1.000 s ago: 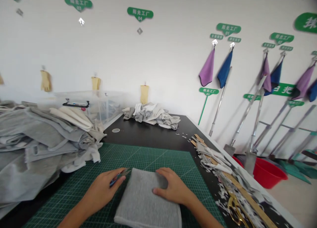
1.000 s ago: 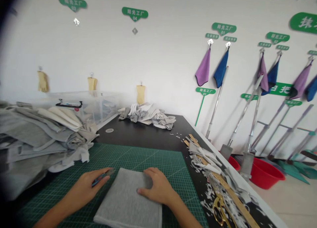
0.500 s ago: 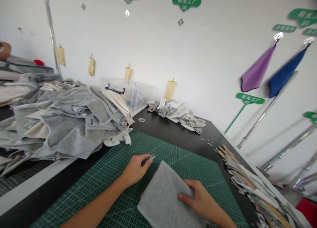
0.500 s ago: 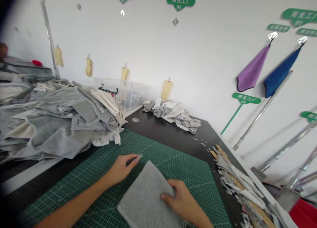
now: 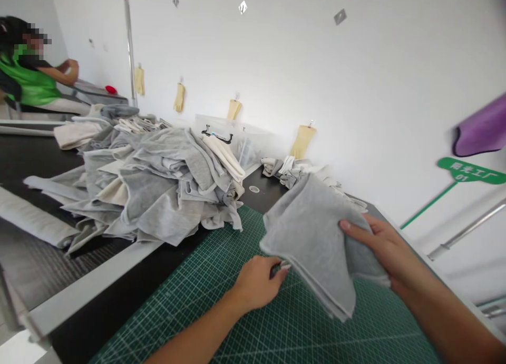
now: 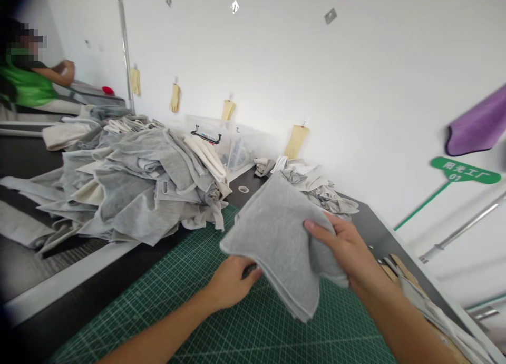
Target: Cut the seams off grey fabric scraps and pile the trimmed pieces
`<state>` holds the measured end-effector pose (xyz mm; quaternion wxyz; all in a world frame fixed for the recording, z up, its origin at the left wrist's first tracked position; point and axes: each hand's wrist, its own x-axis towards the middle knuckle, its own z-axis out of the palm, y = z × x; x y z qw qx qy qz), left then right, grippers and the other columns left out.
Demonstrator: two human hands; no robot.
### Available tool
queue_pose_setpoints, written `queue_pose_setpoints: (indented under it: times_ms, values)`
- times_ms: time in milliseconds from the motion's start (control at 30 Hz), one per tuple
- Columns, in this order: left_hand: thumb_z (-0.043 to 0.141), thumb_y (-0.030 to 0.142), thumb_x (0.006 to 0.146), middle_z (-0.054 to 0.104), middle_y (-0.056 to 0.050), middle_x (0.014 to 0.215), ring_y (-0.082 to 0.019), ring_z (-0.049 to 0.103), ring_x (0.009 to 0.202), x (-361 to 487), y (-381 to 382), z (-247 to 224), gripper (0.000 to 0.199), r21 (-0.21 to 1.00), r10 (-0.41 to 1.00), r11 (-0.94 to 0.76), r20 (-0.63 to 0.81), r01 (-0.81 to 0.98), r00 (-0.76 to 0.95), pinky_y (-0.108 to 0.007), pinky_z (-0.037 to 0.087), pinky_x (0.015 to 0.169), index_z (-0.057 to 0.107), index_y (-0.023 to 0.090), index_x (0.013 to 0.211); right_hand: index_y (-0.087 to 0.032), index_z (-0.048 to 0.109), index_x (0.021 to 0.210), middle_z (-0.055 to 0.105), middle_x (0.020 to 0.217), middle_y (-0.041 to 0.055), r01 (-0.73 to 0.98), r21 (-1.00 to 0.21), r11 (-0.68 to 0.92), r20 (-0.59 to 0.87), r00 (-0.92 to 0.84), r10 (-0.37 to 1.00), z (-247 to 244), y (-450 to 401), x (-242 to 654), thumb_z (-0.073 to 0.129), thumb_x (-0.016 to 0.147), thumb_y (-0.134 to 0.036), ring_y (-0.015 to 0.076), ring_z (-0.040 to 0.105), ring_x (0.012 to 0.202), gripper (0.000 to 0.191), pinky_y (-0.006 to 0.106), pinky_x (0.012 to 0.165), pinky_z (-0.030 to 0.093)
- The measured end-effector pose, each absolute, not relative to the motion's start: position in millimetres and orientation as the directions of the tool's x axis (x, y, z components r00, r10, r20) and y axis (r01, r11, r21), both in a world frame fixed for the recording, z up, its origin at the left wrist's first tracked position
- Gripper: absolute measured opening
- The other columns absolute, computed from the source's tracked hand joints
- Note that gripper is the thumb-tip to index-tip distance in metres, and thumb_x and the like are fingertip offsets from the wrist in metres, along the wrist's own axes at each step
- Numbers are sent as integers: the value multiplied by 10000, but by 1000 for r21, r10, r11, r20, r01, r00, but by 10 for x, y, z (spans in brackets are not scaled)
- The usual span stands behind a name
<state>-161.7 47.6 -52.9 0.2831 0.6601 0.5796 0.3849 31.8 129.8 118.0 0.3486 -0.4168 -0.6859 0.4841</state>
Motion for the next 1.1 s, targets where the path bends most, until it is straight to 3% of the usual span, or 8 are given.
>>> queue_pose_setpoints:
  times_ms: [233,333,400,500,633,800,933,1100]
  values:
    - [417,505,931,714,-73,878,-259,646,811,-1601,441,-470,389,714,978,-175,204,678,37,-372,436,742,692,236,991,-119,646,1090,726,1062,70,-148,-890,431,448,-453,771,1952,1828,-1435,646,854,-286,254,715,918,289,425,771,570]
    - [434,492,929,716,-57,874,-240,648,788,-1616,441,-454,357,685,976,-197,207,701,71,-351,444,724,682,240,974,-21,556,1214,679,1146,116,-153,-919,364,383,-573,725,2233,2070,-2316,482,957,-247,240,677,1016,350,459,819,528]
    - [441,485,927,717,-62,870,-243,650,781,-1625,448,-453,347,670,975,-202,209,714,79,-353,450,710,679,233,948,-1,522,1252,647,1196,150,-69,-928,366,329,-612,719,2209,2211,-2684,458,969,-356,243,663,1047,459,479,849,512]
    - [455,481,921,722,-74,877,-252,658,782,-1628,453,-463,337,654,973,-210,212,726,91,-366,465,705,679,230,949,-151,468,1354,599,1304,103,129,-849,513,373,-541,754,1778,2419,-2705,584,887,-446,224,615,1151,564,456,950,487]
    - [472,470,915,729,-56,990,-262,668,890,-1619,440,-466,331,640,967,-240,225,730,120,-383,485,780,662,265,1092,-146,515,1323,620,1269,148,329,-807,491,334,-432,838,754,2684,-1911,567,878,-315,256,590,1190,479,494,1058,401]
    - [432,445,938,725,-37,959,-252,668,858,-1604,417,-423,328,615,966,-243,227,750,126,-378,493,772,668,244,1042,-184,618,1210,648,1234,135,536,-687,491,295,-412,862,-362,2705,-634,606,803,-298,294,580,1201,423,507,1082,378]
    - [439,430,940,718,-23,907,-241,662,825,-1585,417,-411,298,600,965,-244,230,762,128,-365,485,745,665,249,1008,-181,652,1165,581,1339,137,646,-560,518,290,-433,853,-742,2642,-24,542,851,-330,305,479,1309,364,544,1145,257]
    - [458,407,937,710,-33,911,-243,657,847,-1546,431,-459,278,594,965,-249,224,765,140,-362,463,755,658,261,1062,-200,613,1241,526,1410,99,719,-427,548,275,-474,836,-857,2690,141,455,917,-341,259,427,1357,387,491,1159,256]
